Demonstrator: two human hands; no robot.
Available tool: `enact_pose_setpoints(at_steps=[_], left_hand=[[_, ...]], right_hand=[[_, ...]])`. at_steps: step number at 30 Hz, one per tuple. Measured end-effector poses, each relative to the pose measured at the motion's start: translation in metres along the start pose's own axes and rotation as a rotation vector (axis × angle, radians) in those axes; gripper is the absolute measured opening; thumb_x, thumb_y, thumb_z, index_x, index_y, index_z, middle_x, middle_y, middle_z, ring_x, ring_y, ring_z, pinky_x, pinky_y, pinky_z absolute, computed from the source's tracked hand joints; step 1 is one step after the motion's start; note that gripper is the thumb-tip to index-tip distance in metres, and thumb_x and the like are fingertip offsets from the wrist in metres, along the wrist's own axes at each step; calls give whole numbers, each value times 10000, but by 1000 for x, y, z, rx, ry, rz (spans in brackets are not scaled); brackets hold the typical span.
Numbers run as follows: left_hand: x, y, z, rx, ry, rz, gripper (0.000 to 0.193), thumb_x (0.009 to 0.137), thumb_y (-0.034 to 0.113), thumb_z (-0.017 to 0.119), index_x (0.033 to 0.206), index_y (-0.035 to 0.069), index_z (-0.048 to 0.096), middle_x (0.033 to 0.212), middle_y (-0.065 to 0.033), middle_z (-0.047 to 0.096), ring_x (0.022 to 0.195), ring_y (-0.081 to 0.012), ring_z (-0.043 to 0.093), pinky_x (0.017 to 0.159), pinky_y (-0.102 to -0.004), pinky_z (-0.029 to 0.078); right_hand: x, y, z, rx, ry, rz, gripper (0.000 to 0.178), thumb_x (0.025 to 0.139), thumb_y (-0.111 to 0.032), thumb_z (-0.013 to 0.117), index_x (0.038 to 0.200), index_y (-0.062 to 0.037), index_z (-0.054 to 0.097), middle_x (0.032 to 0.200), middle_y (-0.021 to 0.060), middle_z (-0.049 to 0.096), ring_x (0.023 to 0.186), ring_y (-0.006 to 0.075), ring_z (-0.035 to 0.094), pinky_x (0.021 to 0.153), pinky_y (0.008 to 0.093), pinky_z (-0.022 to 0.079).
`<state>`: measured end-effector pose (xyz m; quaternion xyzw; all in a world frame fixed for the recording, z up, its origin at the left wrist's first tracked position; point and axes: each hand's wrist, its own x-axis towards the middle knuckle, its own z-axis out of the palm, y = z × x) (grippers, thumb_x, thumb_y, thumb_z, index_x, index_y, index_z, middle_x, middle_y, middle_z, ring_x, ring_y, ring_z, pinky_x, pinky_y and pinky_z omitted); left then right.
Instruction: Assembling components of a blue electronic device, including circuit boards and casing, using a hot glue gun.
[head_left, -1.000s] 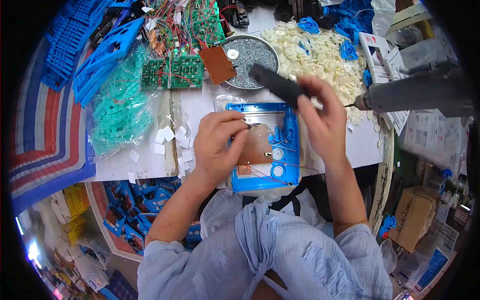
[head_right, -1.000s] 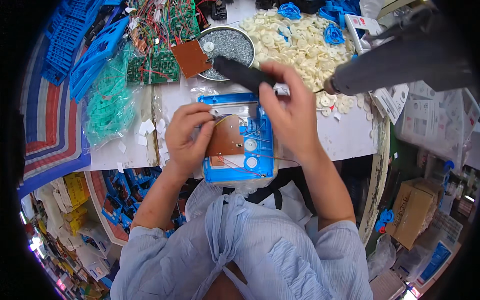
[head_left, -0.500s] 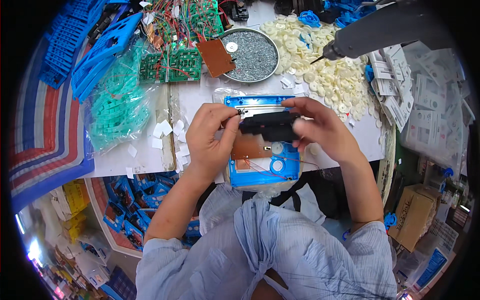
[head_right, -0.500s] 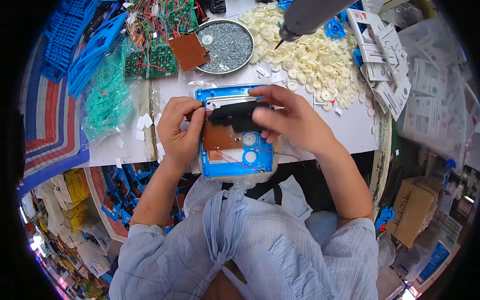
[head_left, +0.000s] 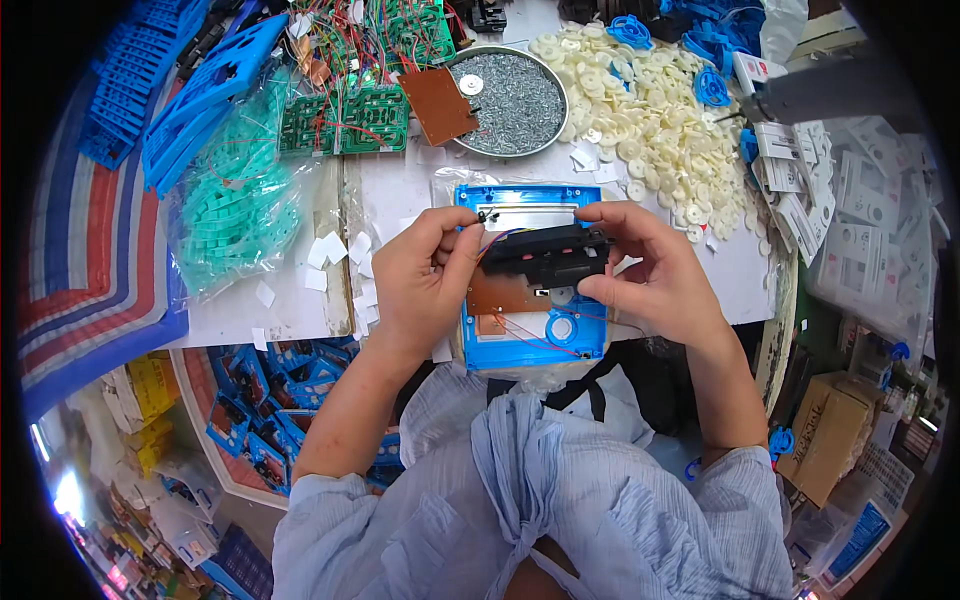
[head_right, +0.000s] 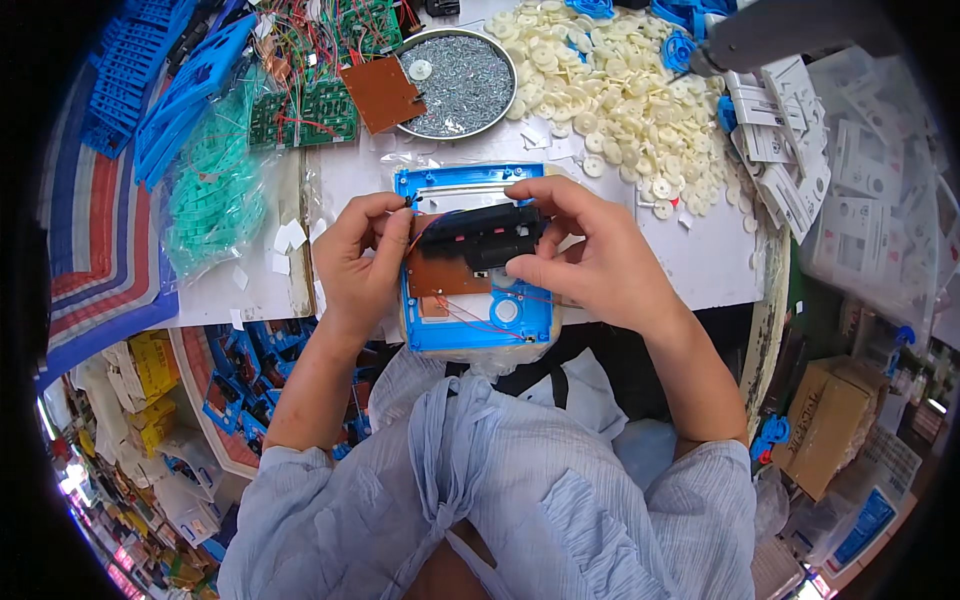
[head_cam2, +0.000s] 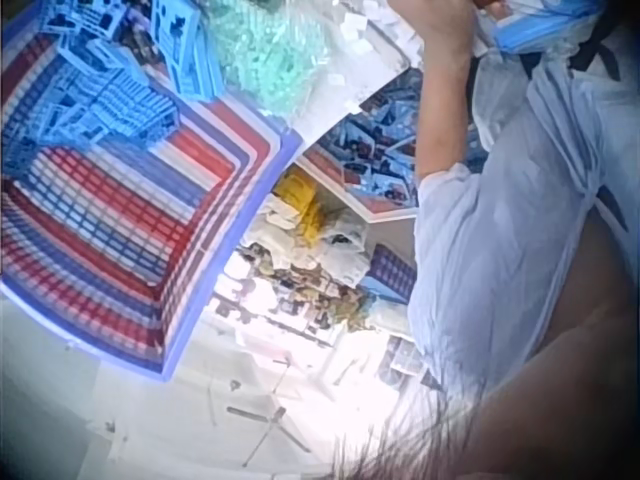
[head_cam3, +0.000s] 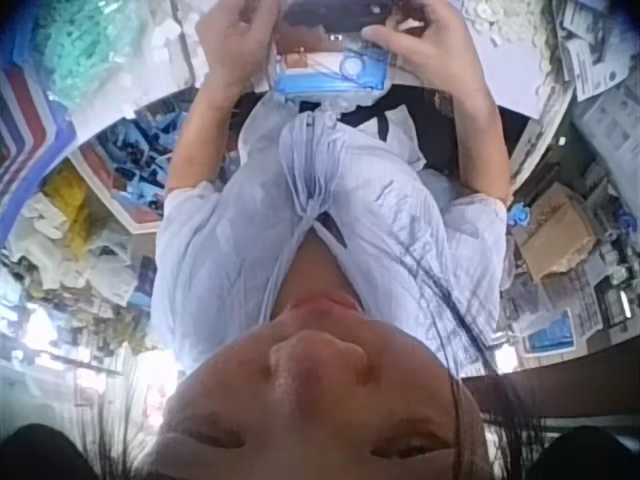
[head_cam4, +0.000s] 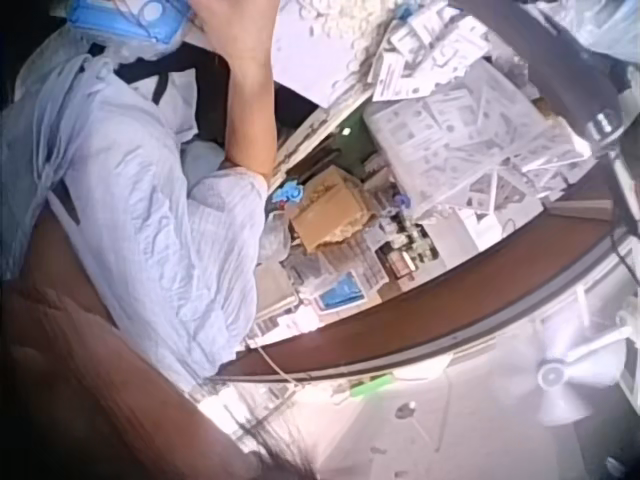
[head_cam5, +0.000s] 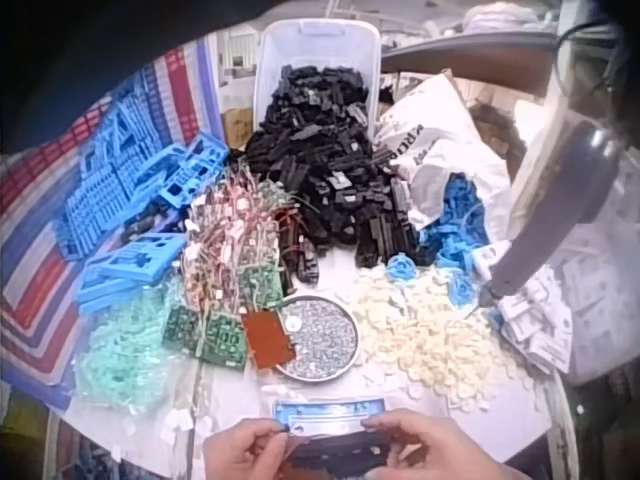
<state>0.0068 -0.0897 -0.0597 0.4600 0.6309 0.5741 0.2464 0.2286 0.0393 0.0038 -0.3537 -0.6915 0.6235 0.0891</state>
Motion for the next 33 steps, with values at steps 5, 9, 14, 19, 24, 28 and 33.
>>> enact_pose_setpoints(at_steps=[5,9,14,19,24,28,33], left_hand=[[-2,1,0,-5,-15,-5,105,960,21,674,1058,-16,680,820,-7,690,709,-28,599,610,-191,451],[-1,1,-1,27,-21,34,84,953,24,678,1034,2,679,818,-71,718,716,-87,696,606,-212,527],[0,3,-1,42,-49,4,72,938,39,691,1006,17,692,820,-74,706,688,-114,690,589,-241,521],[15,8,-17,178,-284,162,92,880,35,724,971,46,729,802,-74,682,667,-177,653,589,-285,483],[47,16,-30,275,-538,307,121,830,53,740,950,46,724,804,-95,666,722,-269,646,635,-352,495],[64,22,-27,281,-690,331,98,821,73,730,906,38,696,808,-107,652,754,-306,645,656,-390,501],[77,24,-26,268,-792,357,95,821,82,717,890,44,665,818,-111,639,769,-324,645,666,-412,502]], right_hand=[[-1,-5,2,-79,8,-132,583,777,-15,806,1323,-48,608,1220,79,650,1028,142,636,804,282,565],[0,4,5,-307,14,-455,459,768,-28,783,1206,-61,649,1213,104,646,1067,237,638,836,330,548],[-1,8,10,-396,24,-568,370,756,-63,800,1098,-57,660,1187,127,661,1096,316,630,925,398,513],[2,2,10,-503,27,-609,373,732,-48,800,1076,-57,655,1168,132,666,1064,330,626,909,409,519],[7,0,12,-555,38,-653,403,703,-26,797,1078,-60,653,1153,131,661,1047,341,626,896,421,523],[9,2,12,-583,29,-666,432,689,-15,796,1092,-64,647,1145,128,653,1026,349,629,875,428,528],[10,2,12,-602,14,-648,450,687,-19,799,1104,-72,638,1134,116,642,999,347,630,844,418,537]])
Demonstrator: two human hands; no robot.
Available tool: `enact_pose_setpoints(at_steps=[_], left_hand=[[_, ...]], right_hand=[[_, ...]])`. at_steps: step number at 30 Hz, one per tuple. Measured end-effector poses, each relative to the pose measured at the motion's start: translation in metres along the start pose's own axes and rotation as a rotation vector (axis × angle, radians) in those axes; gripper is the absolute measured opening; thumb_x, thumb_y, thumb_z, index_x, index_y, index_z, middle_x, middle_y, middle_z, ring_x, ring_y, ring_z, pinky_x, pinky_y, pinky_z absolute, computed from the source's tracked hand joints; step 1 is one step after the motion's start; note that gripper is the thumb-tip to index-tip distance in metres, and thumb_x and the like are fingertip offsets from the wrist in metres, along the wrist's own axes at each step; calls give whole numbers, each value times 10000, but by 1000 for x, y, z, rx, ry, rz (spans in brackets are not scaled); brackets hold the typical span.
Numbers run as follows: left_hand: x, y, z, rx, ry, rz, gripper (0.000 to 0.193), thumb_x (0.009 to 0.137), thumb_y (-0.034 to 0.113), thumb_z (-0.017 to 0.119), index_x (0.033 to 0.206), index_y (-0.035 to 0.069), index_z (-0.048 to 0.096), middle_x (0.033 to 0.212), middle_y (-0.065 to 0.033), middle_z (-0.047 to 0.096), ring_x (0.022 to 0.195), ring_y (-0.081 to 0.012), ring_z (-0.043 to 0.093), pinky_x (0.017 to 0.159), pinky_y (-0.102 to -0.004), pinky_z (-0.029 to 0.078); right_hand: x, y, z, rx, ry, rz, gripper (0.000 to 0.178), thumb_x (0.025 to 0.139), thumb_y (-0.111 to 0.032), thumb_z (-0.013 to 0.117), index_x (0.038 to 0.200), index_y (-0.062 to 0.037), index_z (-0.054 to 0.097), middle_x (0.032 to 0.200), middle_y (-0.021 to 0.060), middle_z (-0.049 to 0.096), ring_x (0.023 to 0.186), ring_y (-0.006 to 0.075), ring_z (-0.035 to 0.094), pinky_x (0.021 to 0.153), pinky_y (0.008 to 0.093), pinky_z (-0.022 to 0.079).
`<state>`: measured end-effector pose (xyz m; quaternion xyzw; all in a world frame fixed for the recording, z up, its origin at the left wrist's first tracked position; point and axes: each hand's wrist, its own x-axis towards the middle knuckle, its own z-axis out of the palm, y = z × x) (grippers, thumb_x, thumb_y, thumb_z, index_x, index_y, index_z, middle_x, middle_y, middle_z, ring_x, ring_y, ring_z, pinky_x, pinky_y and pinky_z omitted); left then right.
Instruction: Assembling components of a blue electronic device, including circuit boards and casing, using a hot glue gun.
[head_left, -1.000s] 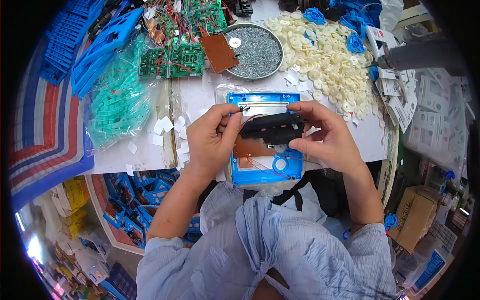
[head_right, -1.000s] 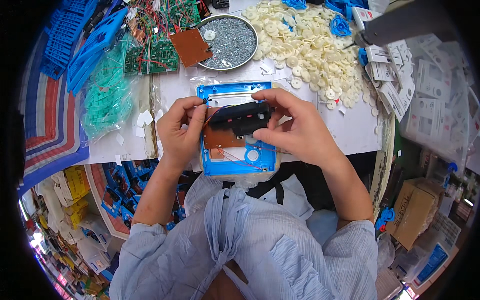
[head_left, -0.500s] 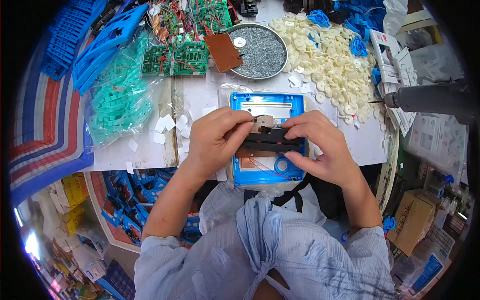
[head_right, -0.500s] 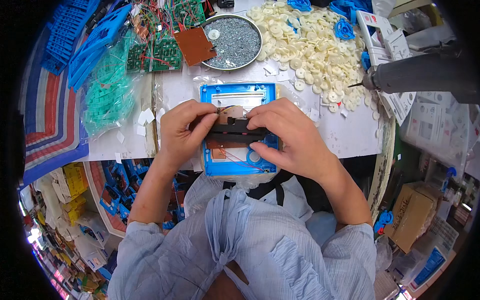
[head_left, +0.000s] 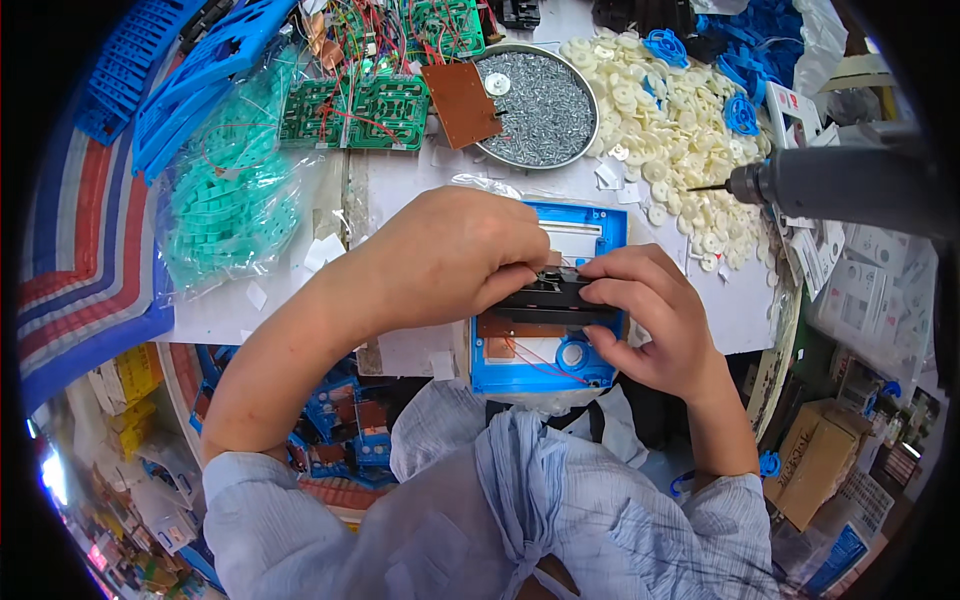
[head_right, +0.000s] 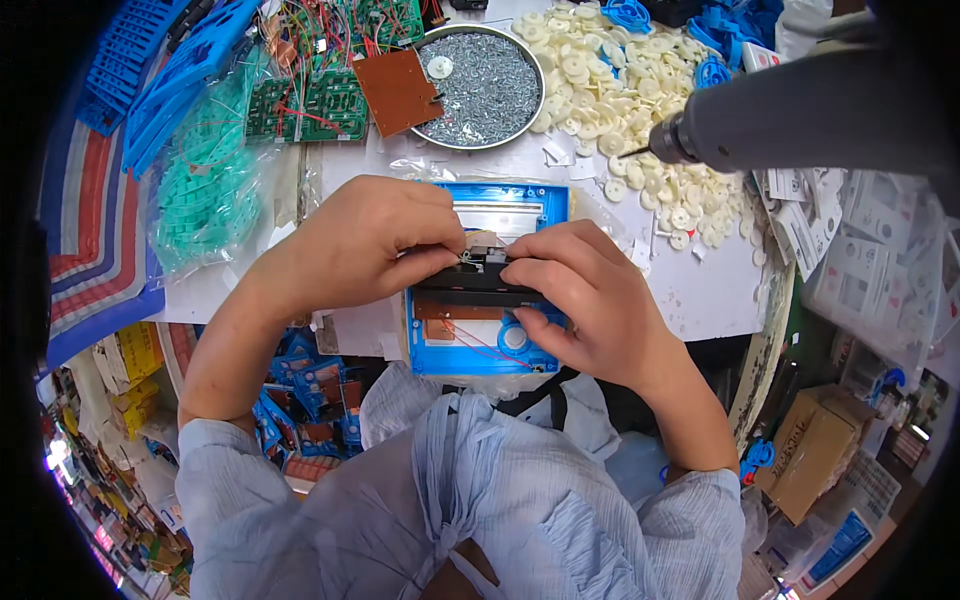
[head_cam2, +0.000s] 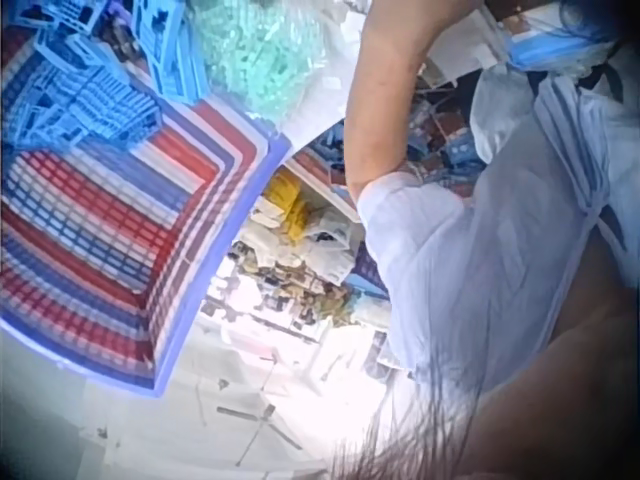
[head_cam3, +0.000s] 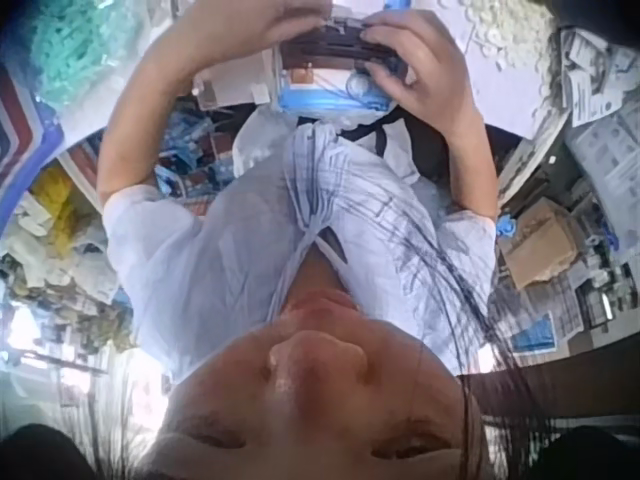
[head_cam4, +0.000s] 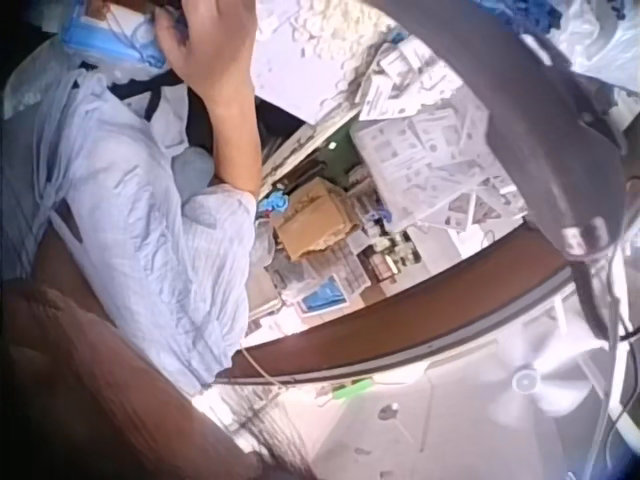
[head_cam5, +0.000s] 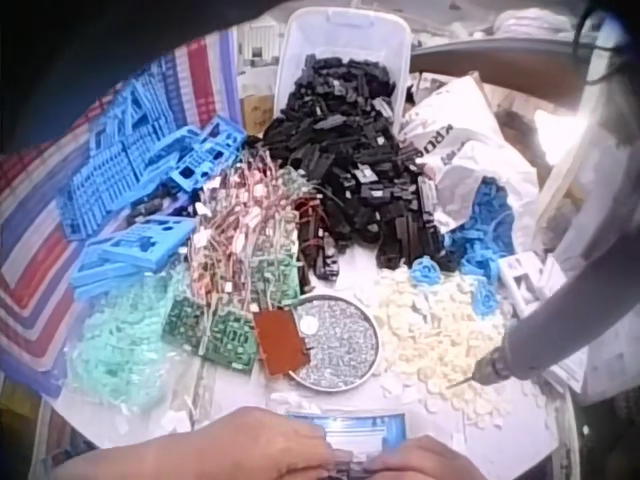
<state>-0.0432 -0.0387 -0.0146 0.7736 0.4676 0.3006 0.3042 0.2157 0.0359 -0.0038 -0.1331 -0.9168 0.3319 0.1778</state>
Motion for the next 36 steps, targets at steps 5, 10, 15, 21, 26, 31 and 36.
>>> enact_pose_setpoints(at_steps=[5,10,15,21,26,31,36], left_hand=[[9,1,-6,128,-85,45,87,832,93,703,851,61,625,773,-100,591,760,-323,639,658,-426,502],[17,5,-11,243,-156,91,57,843,120,673,848,77,636,767,-83,594,737,-306,647,652,-417,519],[21,9,-12,328,-177,134,84,826,148,670,860,74,654,775,-70,614,734,-288,667,658,-404,536],[16,31,-17,402,-295,71,169,828,160,661,942,36,657,832,-76,627,728,-257,678,620,-372,537],[4,48,-11,488,-302,3,246,824,179,687,979,-4,635,848,-84,599,739,-232,674,593,-349,530],[-8,52,0,389,-189,-51,341,795,141,714,1077,-21,612,862,-86,578,745,-240,665,595,-356,531],[-14,53,7,294,-130,-135,404,783,85,719,1155,-23,606,893,-105,589,759,-287,658,633,-394,544]], right_hand=[[3,-1,-2,-10,-25,12,451,685,-27,802,1102,-74,637,1131,110,636,985,345,629,818,409,545],[8,-1,-4,-4,-48,-8,432,683,-20,797,1085,-48,643,1115,135,640,967,350,635,804,419,543],[10,-1,-6,1,-51,-33,430,680,-13,791,1083,-27,643,1099,160,646,950,360,637,800,430,541],[10,0,-4,-7,-43,-49,438,682,-21,786,1094,-29,638,1097,160,644,939,364,633,793,433,540],[10,-1,-4,-7,-63,-40,466,684,-47,779,1128,-29,637,1093,147,631,929,356,615,780,438,537],[18,-8,-4,-113,-146,-14,501,689,-76,750,1175,-41,631,1048,103,595,936,309,591,713,386,556],[27,-15,-8,-224,-251,-7,507,683,-79,746,1172,-60,615,1035,71,575,972,281,584,681,349,580]])
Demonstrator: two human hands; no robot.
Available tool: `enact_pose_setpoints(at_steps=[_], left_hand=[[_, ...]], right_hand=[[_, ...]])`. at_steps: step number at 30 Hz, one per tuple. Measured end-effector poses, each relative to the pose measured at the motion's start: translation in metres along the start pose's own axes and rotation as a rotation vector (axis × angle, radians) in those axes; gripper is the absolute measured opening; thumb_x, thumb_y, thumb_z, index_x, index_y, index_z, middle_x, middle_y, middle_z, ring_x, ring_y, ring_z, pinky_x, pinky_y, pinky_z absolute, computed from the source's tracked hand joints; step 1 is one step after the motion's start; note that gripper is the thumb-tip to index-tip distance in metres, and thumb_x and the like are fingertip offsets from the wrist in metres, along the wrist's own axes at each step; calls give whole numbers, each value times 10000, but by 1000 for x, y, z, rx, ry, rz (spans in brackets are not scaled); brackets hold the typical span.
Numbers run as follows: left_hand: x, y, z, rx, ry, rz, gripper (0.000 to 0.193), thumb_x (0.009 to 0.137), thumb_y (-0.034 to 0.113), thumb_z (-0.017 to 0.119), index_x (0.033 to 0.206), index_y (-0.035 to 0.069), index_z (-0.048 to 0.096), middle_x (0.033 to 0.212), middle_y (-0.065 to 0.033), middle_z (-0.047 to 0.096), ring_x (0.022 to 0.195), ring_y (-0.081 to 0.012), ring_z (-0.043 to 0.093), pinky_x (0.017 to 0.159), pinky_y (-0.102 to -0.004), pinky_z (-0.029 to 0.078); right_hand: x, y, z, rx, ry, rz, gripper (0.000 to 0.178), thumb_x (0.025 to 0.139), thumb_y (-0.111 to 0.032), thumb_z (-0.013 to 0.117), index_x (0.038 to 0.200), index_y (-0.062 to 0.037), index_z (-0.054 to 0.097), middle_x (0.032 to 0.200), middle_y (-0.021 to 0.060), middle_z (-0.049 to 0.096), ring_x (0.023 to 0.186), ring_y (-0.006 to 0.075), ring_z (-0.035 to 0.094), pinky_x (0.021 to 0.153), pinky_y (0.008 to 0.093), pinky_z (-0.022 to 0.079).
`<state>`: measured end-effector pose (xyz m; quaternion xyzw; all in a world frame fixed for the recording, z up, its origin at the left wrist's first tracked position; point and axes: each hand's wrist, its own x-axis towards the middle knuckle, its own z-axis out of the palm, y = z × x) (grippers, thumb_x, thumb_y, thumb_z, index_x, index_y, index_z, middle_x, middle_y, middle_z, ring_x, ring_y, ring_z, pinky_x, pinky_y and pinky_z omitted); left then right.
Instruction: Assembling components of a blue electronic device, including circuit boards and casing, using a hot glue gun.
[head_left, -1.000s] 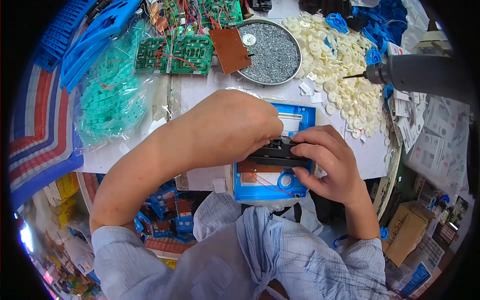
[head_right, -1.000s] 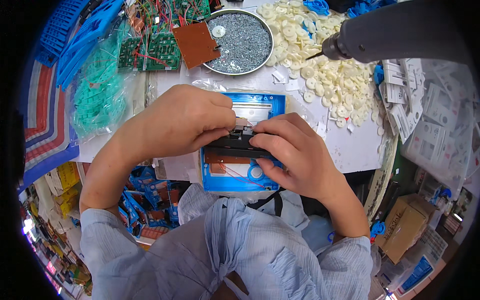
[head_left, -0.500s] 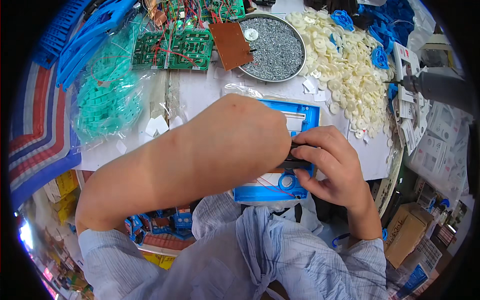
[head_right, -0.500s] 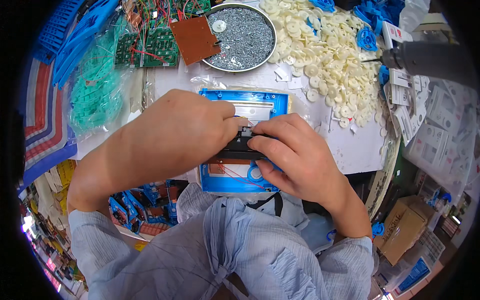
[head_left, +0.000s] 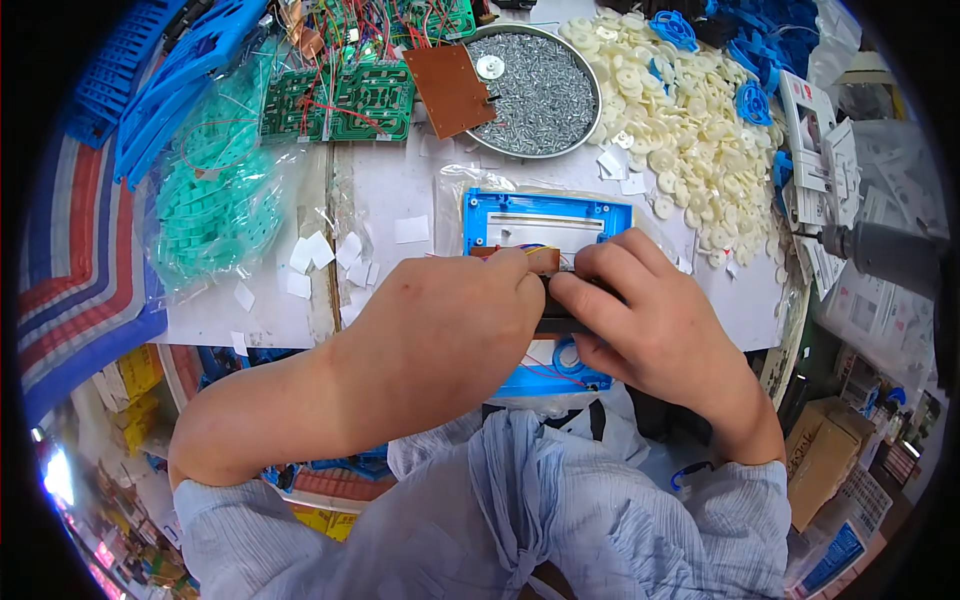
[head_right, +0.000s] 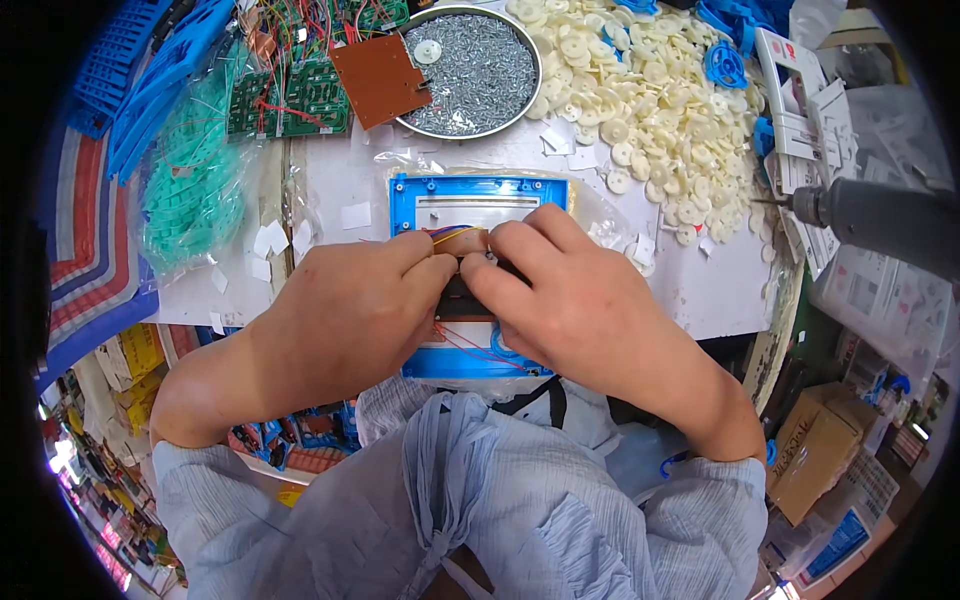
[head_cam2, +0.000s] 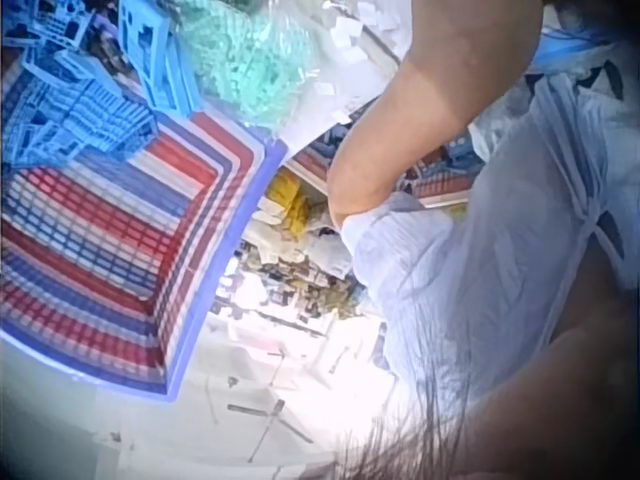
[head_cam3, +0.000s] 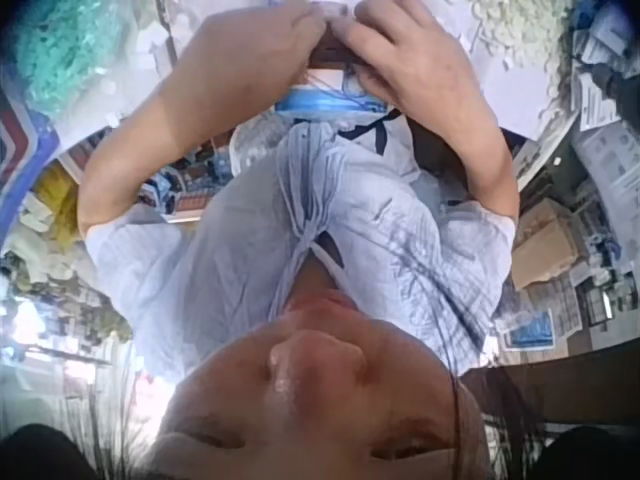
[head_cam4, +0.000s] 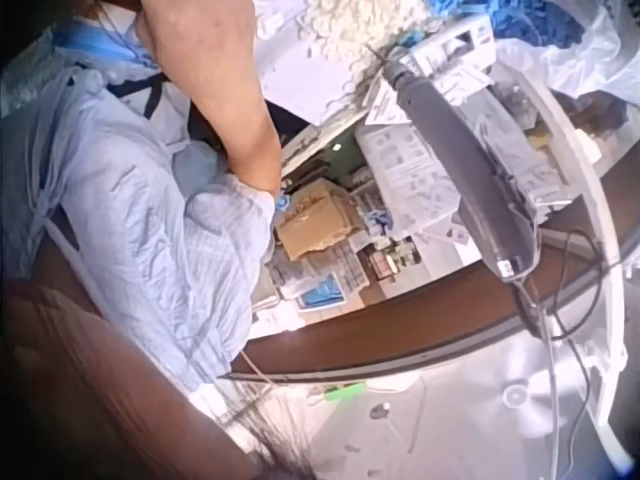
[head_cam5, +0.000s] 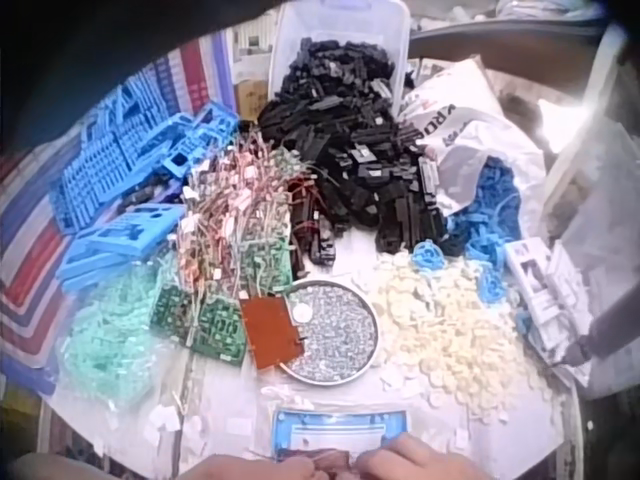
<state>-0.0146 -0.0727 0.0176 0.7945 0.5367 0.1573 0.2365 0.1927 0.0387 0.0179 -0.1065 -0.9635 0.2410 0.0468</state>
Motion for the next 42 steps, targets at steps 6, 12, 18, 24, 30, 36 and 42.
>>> enact_pose_setpoints(at_steps=[6,12,18,24,30,36,42], left_hand=[[0,-12,11,-263,106,-73,189,842,85,672,994,-27,667,863,-193,661,740,-353,658,643,-441,525],[28,-28,7,-459,-9,-259,240,885,152,659,771,-56,696,672,-247,633,602,-370,636,588,-432,492],[30,-29,8,-424,-40,-273,228,887,152,663,794,-52,702,701,-235,654,597,-355,640,589,-426,495],[26,-31,16,-358,64,-202,215,887,172,671,806,-23,709,726,-220,670,661,-371,662,634,-442,511],[96,-64,-15,230,293,-100,185,855,200,693,818,20,710,785,-167,690,796,-358,691,717,-476,531],[134,-83,10,546,3,-15,139,902,220,650,862,106,719,917,-69,670,932,-258,679,802,-439,466],[128,-94,20,510,265,37,151,915,222,632,837,111,697,875,-73,672,900,-252,671,827,-427,441]], right_hand=[[3,-5,-4,31,-63,46,544,619,-40,782,1144,-53,638,1068,106,592,976,314,602,753,390,566],[3,-5,-4,17,-70,35,563,631,-49,775,1176,-54,631,1077,97,591,993,305,594,743,381,576],[2,0,0,17,-29,-8,540,660,-61,758,1186,-46,637,1060,90,593,992,295,587,724,368,582],[2,2,-2,41,-34,-26,517,702,-59,733,1207,-34,624,1082,92,594,979,292,579,731,361,588],[-7,5,2,128,78,8,615,686,-36,748,1275,-24,572,1085,131,587,996,323,575,798,403,552],[-15,3,3,135,153,16,638,704,-52,768,1307,-28,558,1122,136,610,1024,351,591,842,427,544],[-75,16,-80,-192,781,-92,457,848,-129,668,1269,19,567,1104,199,645,1055,378,616,930,525,506]])
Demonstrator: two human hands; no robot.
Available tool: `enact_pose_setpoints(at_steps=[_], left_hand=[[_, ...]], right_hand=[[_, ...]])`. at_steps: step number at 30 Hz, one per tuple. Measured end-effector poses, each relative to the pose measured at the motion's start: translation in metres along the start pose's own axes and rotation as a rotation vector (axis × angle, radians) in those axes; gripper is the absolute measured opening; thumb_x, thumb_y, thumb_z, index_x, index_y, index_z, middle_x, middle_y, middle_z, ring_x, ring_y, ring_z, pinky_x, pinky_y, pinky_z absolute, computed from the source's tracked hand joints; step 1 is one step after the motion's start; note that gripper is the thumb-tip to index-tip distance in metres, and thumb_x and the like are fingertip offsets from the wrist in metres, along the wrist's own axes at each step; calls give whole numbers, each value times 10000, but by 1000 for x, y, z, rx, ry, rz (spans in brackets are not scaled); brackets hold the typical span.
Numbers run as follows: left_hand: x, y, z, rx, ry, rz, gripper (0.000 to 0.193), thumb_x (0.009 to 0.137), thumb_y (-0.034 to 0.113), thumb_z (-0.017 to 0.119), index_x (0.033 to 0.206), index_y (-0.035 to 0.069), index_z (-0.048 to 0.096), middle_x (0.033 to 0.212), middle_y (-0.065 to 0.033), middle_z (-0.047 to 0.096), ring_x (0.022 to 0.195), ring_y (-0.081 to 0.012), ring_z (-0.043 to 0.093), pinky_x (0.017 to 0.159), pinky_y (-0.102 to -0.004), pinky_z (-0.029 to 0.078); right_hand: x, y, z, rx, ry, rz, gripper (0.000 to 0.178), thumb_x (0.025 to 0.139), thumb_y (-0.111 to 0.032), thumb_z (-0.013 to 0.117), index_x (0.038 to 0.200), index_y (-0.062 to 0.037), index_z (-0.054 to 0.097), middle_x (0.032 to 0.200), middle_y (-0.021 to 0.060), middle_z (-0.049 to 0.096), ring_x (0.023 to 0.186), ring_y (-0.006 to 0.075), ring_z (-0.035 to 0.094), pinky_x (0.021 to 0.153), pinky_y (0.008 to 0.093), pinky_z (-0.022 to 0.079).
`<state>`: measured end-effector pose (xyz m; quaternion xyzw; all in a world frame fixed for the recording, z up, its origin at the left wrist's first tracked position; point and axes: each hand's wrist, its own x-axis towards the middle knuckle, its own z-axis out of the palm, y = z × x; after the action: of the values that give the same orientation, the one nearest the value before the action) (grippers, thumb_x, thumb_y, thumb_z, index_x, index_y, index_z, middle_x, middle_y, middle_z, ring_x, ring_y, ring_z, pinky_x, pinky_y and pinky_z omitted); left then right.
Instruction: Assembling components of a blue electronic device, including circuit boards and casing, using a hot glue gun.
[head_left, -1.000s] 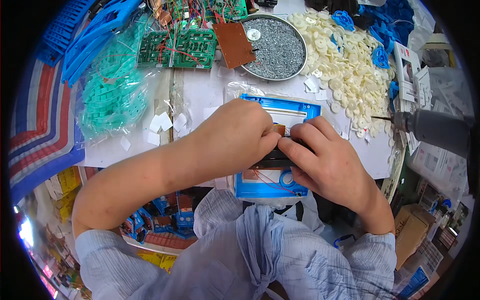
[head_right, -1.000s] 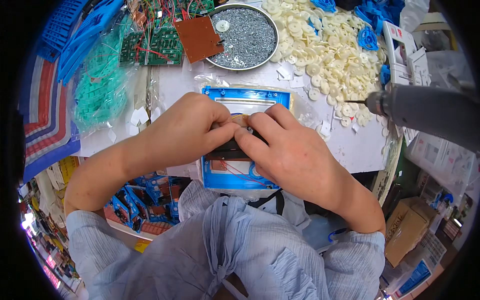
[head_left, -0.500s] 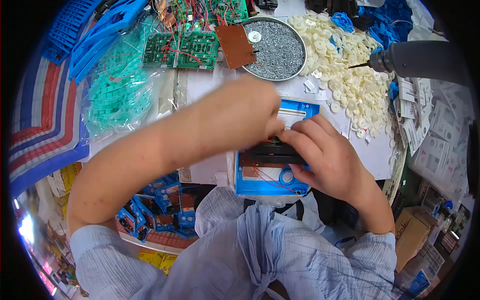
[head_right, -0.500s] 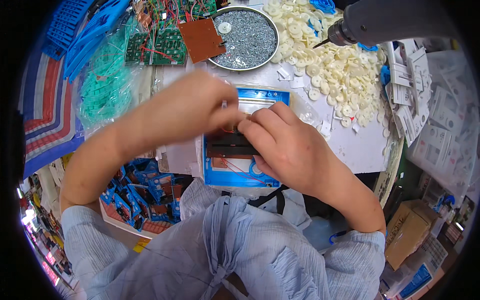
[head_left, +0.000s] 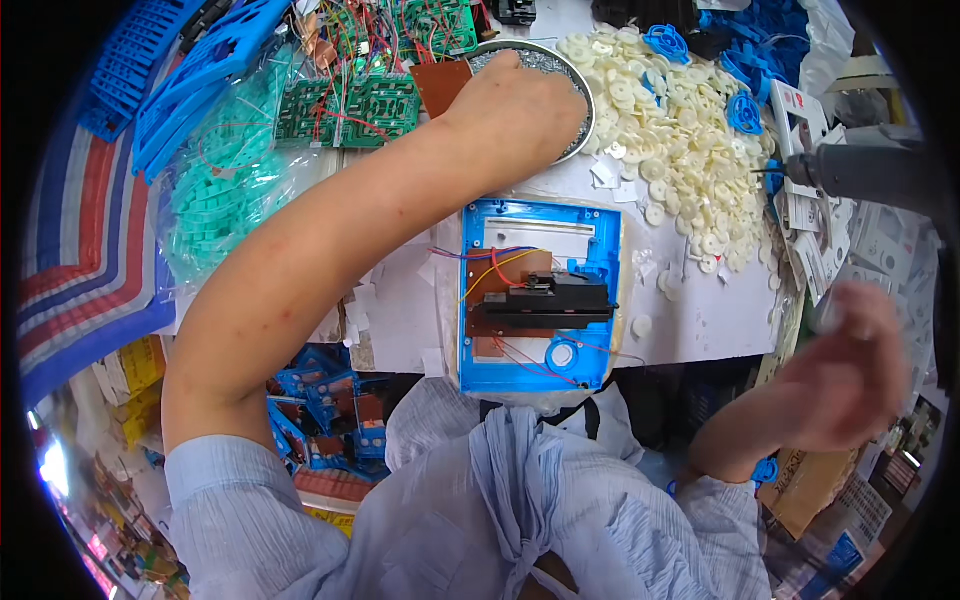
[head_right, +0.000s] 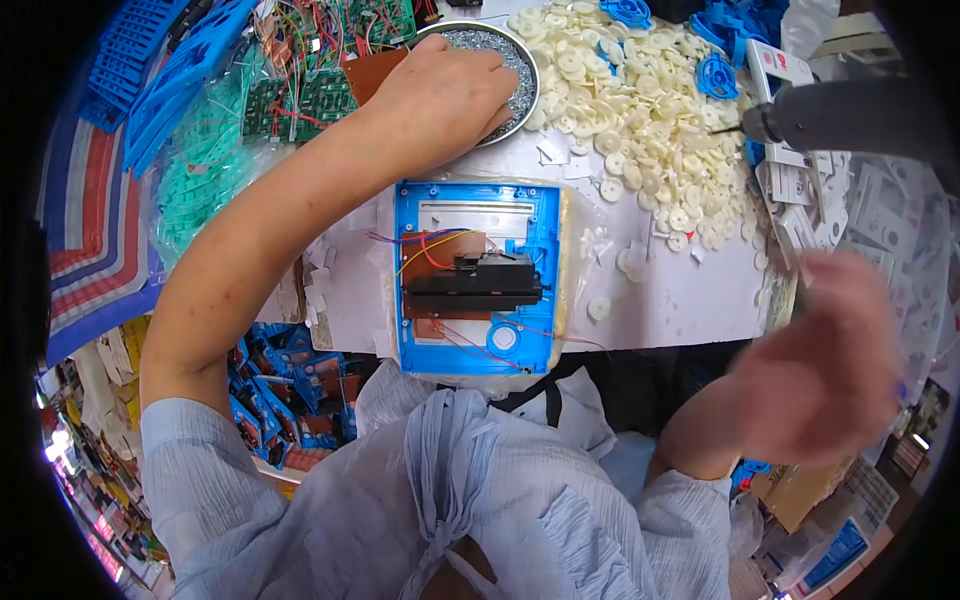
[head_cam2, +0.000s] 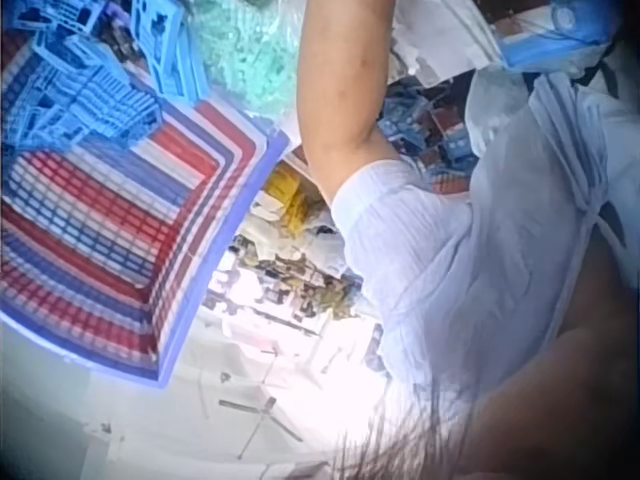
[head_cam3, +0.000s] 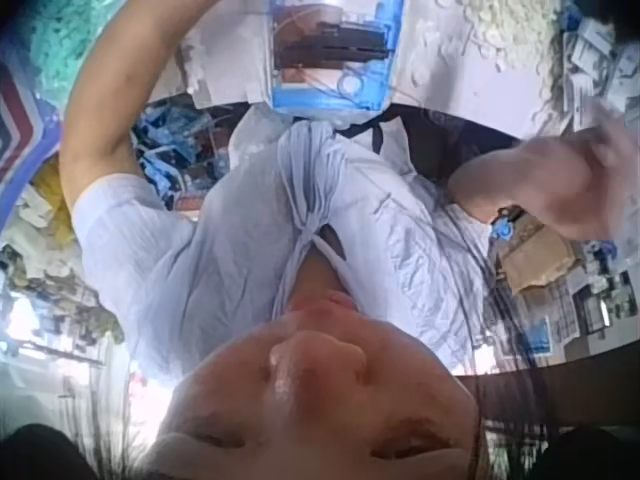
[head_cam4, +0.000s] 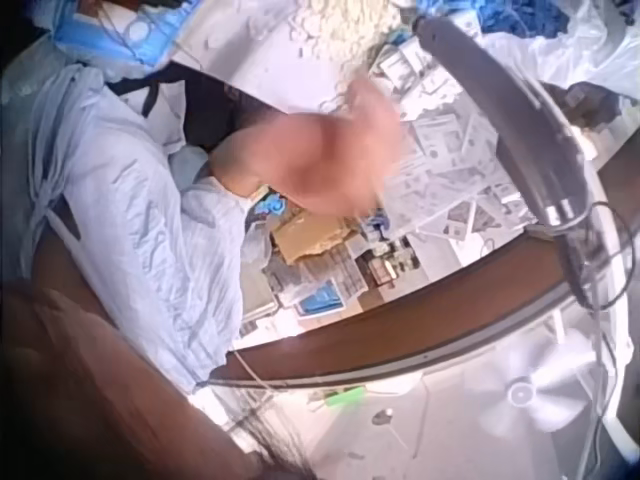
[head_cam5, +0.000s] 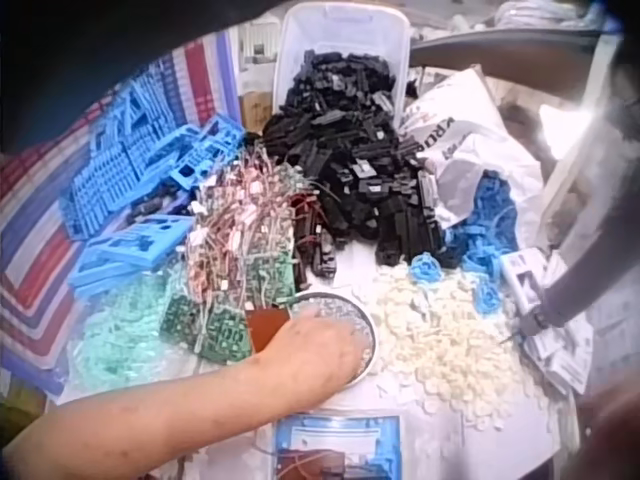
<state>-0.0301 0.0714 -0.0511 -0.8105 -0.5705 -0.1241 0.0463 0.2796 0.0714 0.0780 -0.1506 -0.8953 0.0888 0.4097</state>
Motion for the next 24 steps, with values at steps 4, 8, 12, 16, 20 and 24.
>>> enact_pose_setpoints(at_steps=[4,8,12,16,20,24], left_hand=[[7,6,-17,-1,-180,-38,134,914,222,630,857,111,676,904,-53,673,908,-257,659,838,-418,433],[-11,23,-54,-215,97,49,110,892,212,669,851,112,645,855,-29,659,857,-251,635,867,-425,392],[-63,58,-87,-404,221,37,87,848,161,739,868,132,660,840,2,673,822,-221,610,890,-430,342],[-106,79,-79,-570,228,-144,141,826,96,766,941,149,705,979,26,732,862,-184,632,898,-418,327],[-112,91,-73,-619,277,-220,123,826,144,774,925,155,701,937,40,711,851,-164,612,907,-448,324],[-115,92,-69,-646,313,-240,132,816,149,783,920,158,703,916,41,703,829,-158,610,904,-445,319]], right_hand=[[10,92,-37,750,598,240,450,936,-203,538,1313,43,538,1156,250,621,1167,380,580,1020,595,455],[32,94,2,1121,-41,318,527,983,-258,560,1410,34,458,1118,216,643,1061,293,636,919,433,551],[38,58,40,1135,-248,314,551,960,-293,647,1395,-9,461,954,143,650,817,215,638,790,379,549],[48,9,83,1366,-222,201,417,985,-294,658,1342,-154,494,778,-33,574,654,89,516,626,280,449],[55,-30,81,1436,-223,292,345,969,-288,723,1226,-203,509,703,-65,561,617,89,519,590,276,475],[57,-41,81,1399,-274,313,304,964,-261,738,1156,-207,509,713,-56,591,619,95,557,606,286,505]])
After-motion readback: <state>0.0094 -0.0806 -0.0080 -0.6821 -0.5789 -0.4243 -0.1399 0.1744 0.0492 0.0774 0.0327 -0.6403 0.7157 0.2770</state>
